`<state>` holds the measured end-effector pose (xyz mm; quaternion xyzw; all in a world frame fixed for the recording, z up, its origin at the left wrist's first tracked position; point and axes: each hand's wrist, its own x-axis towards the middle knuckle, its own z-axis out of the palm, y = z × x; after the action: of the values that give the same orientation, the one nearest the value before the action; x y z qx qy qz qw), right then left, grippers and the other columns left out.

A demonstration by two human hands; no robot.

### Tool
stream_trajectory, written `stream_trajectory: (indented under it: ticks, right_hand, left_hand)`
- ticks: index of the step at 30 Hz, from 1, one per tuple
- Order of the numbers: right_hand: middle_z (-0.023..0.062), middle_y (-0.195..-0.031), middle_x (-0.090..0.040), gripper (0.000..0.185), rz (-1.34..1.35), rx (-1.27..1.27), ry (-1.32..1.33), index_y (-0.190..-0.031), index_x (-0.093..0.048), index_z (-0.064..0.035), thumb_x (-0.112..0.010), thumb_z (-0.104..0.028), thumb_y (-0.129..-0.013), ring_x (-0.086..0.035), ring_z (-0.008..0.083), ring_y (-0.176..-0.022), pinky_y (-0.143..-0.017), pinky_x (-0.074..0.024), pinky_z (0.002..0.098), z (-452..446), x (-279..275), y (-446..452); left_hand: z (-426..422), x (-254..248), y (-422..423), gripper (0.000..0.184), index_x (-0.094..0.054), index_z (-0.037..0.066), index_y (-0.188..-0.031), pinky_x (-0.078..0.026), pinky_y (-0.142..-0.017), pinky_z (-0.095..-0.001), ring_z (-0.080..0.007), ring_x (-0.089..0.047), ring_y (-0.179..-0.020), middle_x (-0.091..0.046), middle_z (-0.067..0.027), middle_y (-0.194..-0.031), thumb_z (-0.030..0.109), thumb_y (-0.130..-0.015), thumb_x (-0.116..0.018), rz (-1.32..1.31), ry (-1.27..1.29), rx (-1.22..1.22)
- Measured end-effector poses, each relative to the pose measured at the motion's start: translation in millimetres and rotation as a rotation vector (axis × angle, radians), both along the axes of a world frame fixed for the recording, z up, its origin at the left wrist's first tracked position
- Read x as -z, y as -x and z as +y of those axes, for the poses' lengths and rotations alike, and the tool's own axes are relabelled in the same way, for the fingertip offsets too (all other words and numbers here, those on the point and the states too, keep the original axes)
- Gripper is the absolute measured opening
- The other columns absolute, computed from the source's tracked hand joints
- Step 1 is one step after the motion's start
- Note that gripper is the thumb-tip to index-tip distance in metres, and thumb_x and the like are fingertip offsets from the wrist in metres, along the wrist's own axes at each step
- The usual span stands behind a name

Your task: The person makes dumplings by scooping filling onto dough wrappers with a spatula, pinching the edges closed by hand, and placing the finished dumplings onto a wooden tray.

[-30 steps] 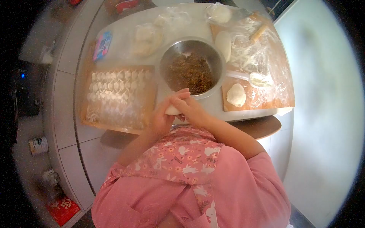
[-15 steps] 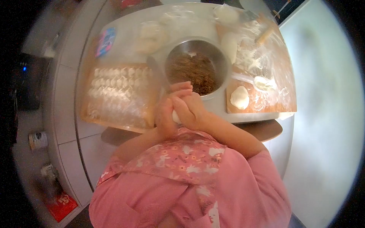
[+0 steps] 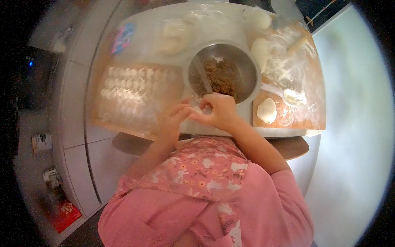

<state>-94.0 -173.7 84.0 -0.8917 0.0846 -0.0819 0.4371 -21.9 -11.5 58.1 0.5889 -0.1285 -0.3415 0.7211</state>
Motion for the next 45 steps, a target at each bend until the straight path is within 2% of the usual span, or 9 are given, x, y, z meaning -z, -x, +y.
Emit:
stream_trajectory:
  ticks: [5,8,13,15,20,29,37,41,45]
  right_hand:
    - [0.0103,-0.062,-0.056,0.032,0.012,0.279,0.055,-0.072,-0.063,-0.0041,-0.068,-0.036,-0.071,-0.056,0.0213,-0.057,-0.053,-0.0415,0.0311,-14,5,15]
    - [0.0116,-0.063,-0.057,0.029,-0.062,0.18,0.183,-0.072,-0.062,-0.003,-0.065,-0.032,-0.075,-0.056,0.0224,-0.058,-0.055,-0.0421,0.0318,-39,65,32]
    - [0.0131,-0.068,-0.059,0.025,0.058,0.322,0.27,-0.075,-0.062,-0.003,-0.058,-0.027,-0.081,-0.058,0.0254,-0.062,-0.058,-0.0438,0.0341,-52,45,46]
    - [0.0131,-0.074,-0.062,0.022,0.06,0.614,-0.012,-0.079,-0.063,-0.0049,-0.051,-0.023,-0.086,-0.06,0.0285,-0.068,-0.062,-0.0453,0.0353,-59,37,56]
    - [0.0105,-0.089,-0.063,0.02,0.113,0.826,0.416,-0.094,-0.062,-0.0114,-0.048,-0.024,-0.087,-0.058,0.0303,-0.085,-0.071,-0.046,0.0386,-103,89,109]
    - [0.0102,-0.093,-0.059,0.012,0.121,0.732,0.434,-0.089,-0.059,-0.0084,-0.059,-0.014,-0.079,-0.053,0.0323,-0.093,-0.088,-0.0367,0.0427,-92,116,131]
    - [0.0122,-0.09,-0.06,0.013,0.057,0.727,0.429,-0.087,-0.06,-0.0068,-0.059,-0.018,-0.08,-0.054,0.0329,-0.089,-0.08,-0.0414,0.042,-117,155,140]
    - [0.0156,-0.085,-0.061,0.016,0.095,0.935,0.165,-0.089,-0.061,-0.0047,-0.059,-0.019,-0.082,-0.058,0.0313,-0.083,-0.075,-0.0443,0.0385,-125,136,137]
    - [0.0147,-0.084,-0.062,0.021,-0.068,0.949,-0.074,-0.089,-0.062,-0.0036,-0.061,-0.024,-0.082,-0.06,0.0249,-0.081,-0.071,-0.0456,0.0329,-122,109,128]
  left_hand:
    - [33,118,-62,0.011,-0.066,0.002,-0.083,-0.044,-0.068,-0.0263,-0.0149,-0.054,-0.078,-0.057,-0.0063,-0.096,0.011,-0.078,-0.065,-0.312,-0.492,-0.389]
    - [41,127,-84,0.01,-0.065,0.003,-0.083,-0.044,-0.066,-0.0283,-0.0187,-0.054,-0.074,-0.056,-0.0074,-0.087,0.011,-0.078,-0.063,-0.508,-0.617,-0.501]
    - [37,109,-88,0.012,-0.063,0.003,-0.086,-0.045,-0.067,-0.0342,-0.0262,-0.056,-0.073,-0.057,-0.0102,-0.082,0.012,-0.08,-0.059,-0.912,-0.928,-0.428]
    - [45,120,-94,0.013,-0.063,0.003,-0.086,-0.045,-0.068,-0.0352,-0.0272,-0.056,-0.074,-0.057,-0.0109,-0.081,0.013,-0.08,-0.059,-0.885,-0.895,-0.383]
    - [47,132,-99,0.014,-0.061,0.001,-0.087,-0.045,-0.067,-0.0366,-0.0285,-0.057,-0.075,-0.057,-0.0126,-0.079,0.014,-0.08,-0.058,-0.893,-0.911,-0.392]
    - [40,96,-90,0.02,-0.06,0.002,-0.094,-0.044,-0.064,-0.0348,-0.0232,-0.052,-0.067,-0.053,-0.0098,-0.081,0.017,-0.082,-0.058,-0.872,-0.926,-0.388]
    - [30,68,-81,0.016,-0.06,0.002,-0.096,-0.043,-0.06,-0.0267,-0.0142,-0.051,-0.066,-0.053,-0.0059,-0.08,0.013,-0.085,-0.056,-1.071,-0.682,-0.439]
    - [12,52,-58,0.014,-0.061,0.003,-0.096,-0.044,-0.062,-0.0247,-0.0118,-0.052,-0.069,-0.056,-0.004,-0.086,0.011,-0.087,-0.054,-0.85,-0.424,-0.421]
    - [-21,33,-24,0.027,-0.059,0.002,-0.105,-0.048,-0.075,-0.0268,-0.0134,-0.057,-0.085,-0.059,-0.0072,-0.103,0.023,-0.092,-0.047,-0.088,-0.091,0.127]
